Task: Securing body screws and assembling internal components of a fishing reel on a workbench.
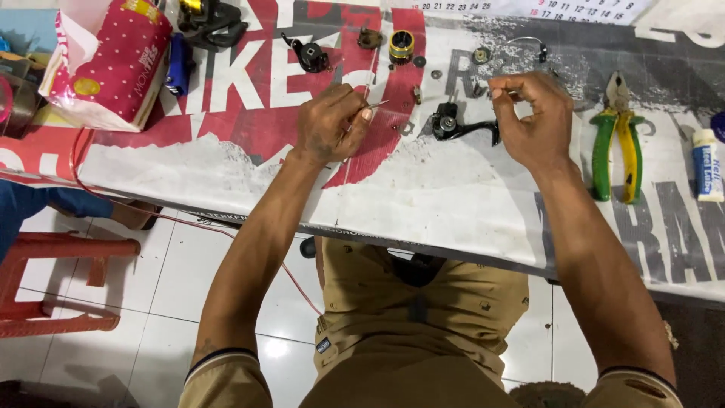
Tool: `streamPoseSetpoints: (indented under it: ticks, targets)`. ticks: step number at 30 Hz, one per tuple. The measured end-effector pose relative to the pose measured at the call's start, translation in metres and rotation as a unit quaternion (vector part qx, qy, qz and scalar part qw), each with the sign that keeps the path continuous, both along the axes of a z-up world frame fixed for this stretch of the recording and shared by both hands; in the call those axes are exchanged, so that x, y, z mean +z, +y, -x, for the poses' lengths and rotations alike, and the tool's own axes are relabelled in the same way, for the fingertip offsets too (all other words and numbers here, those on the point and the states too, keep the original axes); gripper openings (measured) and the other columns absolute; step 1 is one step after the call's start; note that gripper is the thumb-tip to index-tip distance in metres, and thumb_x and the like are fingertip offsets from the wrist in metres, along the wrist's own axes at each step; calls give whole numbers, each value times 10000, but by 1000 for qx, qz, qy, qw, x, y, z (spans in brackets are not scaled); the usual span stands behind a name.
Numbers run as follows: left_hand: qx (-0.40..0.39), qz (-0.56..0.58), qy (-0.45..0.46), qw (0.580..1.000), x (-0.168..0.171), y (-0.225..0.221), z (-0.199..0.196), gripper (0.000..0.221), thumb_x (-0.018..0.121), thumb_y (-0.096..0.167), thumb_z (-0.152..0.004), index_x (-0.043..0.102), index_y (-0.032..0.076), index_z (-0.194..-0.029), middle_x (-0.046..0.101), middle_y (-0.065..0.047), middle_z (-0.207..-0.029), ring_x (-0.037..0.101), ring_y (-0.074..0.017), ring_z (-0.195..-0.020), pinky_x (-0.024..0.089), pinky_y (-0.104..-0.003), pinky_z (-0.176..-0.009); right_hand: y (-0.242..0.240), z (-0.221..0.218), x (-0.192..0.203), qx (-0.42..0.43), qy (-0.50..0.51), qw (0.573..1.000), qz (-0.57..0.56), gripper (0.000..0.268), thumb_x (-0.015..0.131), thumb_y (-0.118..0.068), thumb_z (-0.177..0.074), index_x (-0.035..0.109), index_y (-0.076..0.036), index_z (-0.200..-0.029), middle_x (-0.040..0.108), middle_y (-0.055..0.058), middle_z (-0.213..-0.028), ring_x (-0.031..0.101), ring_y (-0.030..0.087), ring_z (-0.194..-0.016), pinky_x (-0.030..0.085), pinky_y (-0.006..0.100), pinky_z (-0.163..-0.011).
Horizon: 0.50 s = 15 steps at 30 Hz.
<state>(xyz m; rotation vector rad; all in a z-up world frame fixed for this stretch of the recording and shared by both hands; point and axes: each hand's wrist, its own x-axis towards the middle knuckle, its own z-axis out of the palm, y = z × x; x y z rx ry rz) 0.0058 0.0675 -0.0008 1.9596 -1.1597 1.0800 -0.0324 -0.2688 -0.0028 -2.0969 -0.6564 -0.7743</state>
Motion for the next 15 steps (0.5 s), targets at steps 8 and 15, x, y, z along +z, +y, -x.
streamPoseSetpoints:
  ticks: [8, 15]
  targets:
    - [-43, -14, 29, 999, 2, -4, 2, 372, 478, 168, -1076, 519, 56, -724, 477, -51, -643, 430, -187, -550, 367, -323, -509, -4, 4, -3, -12, 13, 1000, 18, 85, 662, 39, -1096, 709, 81, -1153, 754, 204, -1113, 703, 309, -987, 601, 407, -784]
    - [-90, 27, 44, 995, -4, -5, -7, 301, 581, 156, -1015, 568, 89, -721, 412, -79, -581, 537, -309, -527, 488, -361, -533, -3, 2, -5, -4, -20, 999, -41, 124, 696, 174, -1022, 768, 98, -1089, 720, 251, -936, 701, 389, -868, 598, 417, -746]
